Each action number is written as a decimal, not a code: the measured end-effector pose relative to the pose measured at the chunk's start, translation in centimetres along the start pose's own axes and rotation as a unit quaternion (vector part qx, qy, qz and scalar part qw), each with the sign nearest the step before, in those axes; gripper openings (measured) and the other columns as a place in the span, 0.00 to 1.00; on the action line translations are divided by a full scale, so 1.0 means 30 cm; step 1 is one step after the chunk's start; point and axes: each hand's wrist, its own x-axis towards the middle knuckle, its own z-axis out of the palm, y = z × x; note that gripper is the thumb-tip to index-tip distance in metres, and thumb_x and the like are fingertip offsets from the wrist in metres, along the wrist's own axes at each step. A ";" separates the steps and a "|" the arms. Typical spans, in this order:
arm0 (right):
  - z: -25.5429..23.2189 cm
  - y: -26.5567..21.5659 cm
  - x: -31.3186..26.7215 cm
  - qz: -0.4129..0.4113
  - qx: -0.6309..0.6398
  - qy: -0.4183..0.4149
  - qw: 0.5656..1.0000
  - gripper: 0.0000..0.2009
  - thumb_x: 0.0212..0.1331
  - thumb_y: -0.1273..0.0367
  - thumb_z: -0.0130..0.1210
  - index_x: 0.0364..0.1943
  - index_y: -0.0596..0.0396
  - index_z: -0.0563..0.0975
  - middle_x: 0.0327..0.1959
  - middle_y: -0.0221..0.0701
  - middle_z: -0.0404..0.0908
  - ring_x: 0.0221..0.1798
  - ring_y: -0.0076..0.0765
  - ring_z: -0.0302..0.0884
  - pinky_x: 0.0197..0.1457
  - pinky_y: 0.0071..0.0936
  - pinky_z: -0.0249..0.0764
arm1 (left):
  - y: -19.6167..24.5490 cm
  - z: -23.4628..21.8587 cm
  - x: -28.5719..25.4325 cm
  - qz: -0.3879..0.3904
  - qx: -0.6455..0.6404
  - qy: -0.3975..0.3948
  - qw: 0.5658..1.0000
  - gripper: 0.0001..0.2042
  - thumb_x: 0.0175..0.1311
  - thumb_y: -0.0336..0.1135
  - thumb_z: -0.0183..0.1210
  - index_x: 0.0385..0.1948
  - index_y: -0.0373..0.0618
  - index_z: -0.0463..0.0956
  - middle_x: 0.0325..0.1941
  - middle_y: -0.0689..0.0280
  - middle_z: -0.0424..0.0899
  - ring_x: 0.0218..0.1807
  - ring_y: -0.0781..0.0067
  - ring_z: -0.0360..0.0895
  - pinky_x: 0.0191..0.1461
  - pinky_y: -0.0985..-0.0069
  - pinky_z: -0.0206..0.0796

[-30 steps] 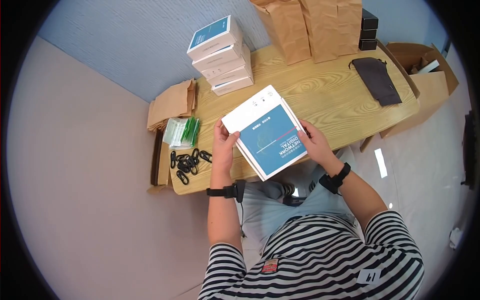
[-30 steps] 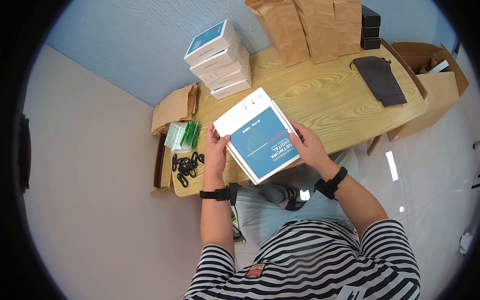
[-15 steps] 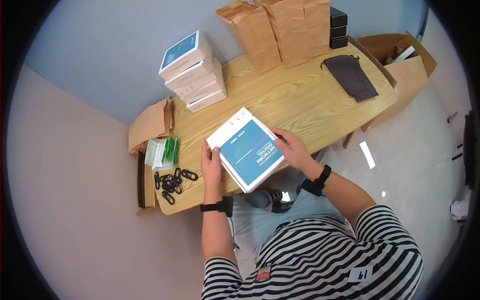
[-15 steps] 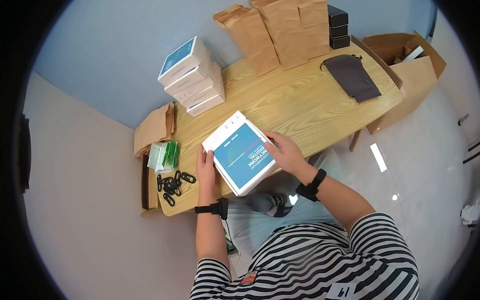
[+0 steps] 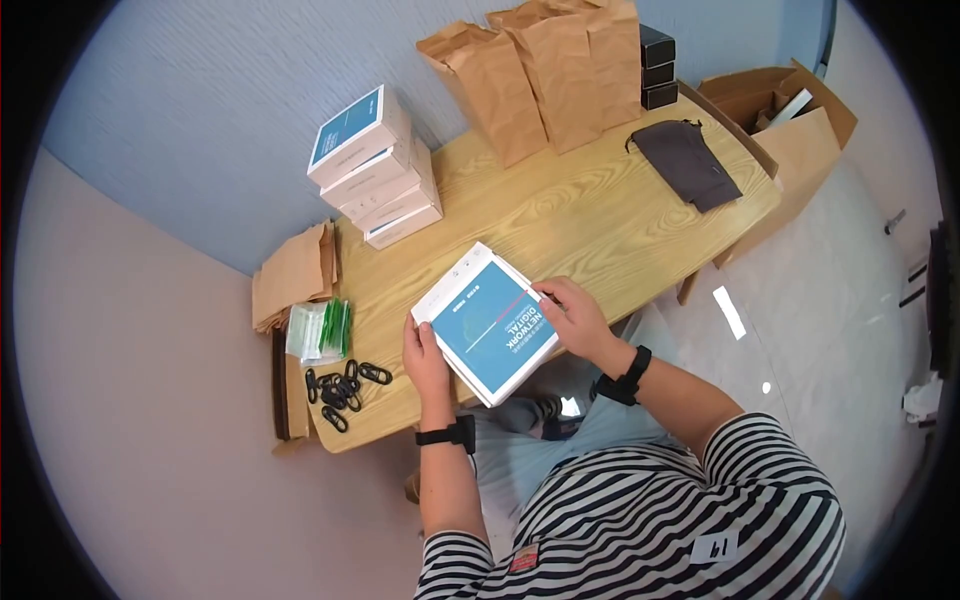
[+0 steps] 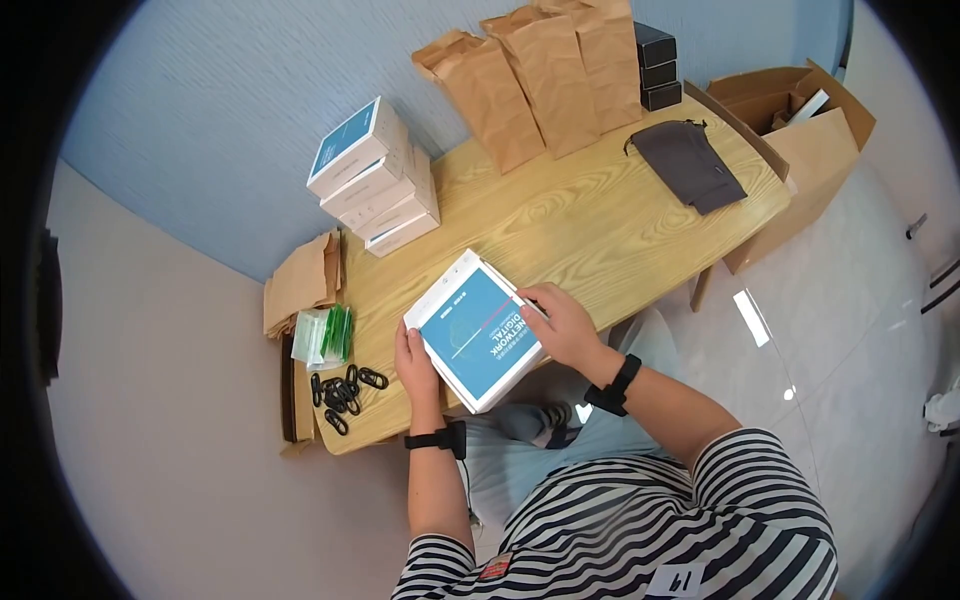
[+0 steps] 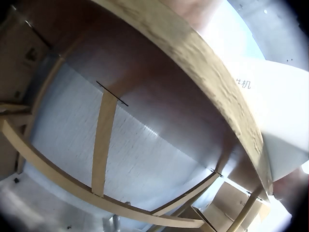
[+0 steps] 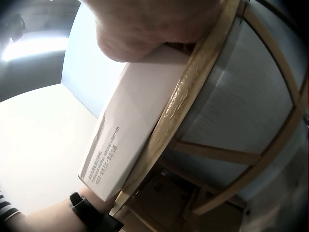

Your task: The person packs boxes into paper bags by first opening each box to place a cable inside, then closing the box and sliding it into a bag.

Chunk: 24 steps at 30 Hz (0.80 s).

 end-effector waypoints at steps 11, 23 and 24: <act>-0.003 -0.010 -0.001 -0.008 -0.004 0.002 1.000 0.16 0.72 0.63 0.54 0.54 0.59 0.79 0.48 0.43 0.81 0.52 0.51 0.80 0.55 0.38 0.75 | -0.023 -0.006 0.003 0.007 -0.005 0.001 1.000 0.24 0.79 0.37 0.52 0.69 0.29 0.67 0.56 0.54 0.84 0.53 0.69 0.81 0.58 0.73 0.72; -0.009 -0.006 -0.002 -0.014 -0.021 -0.013 1.000 0.16 0.74 0.64 0.51 0.56 0.62 0.79 0.49 0.42 0.80 0.51 0.44 0.80 0.56 0.34 0.76 | -0.037 -0.010 0.003 0.005 0.006 0.003 1.000 0.23 0.79 0.38 0.52 0.68 0.31 0.68 0.56 0.52 0.84 0.54 0.67 0.81 0.59 0.71 0.72; -0.008 -0.006 -0.003 -0.014 -0.023 -0.011 1.000 0.16 0.74 0.64 0.51 0.56 0.62 0.79 0.49 0.42 0.80 0.51 0.44 0.80 0.56 0.34 0.76 | -0.039 -0.009 0.002 0.006 0.005 0.001 1.000 0.23 0.79 0.38 0.52 0.68 0.31 0.68 0.56 0.52 0.84 0.54 0.67 0.81 0.59 0.71 0.72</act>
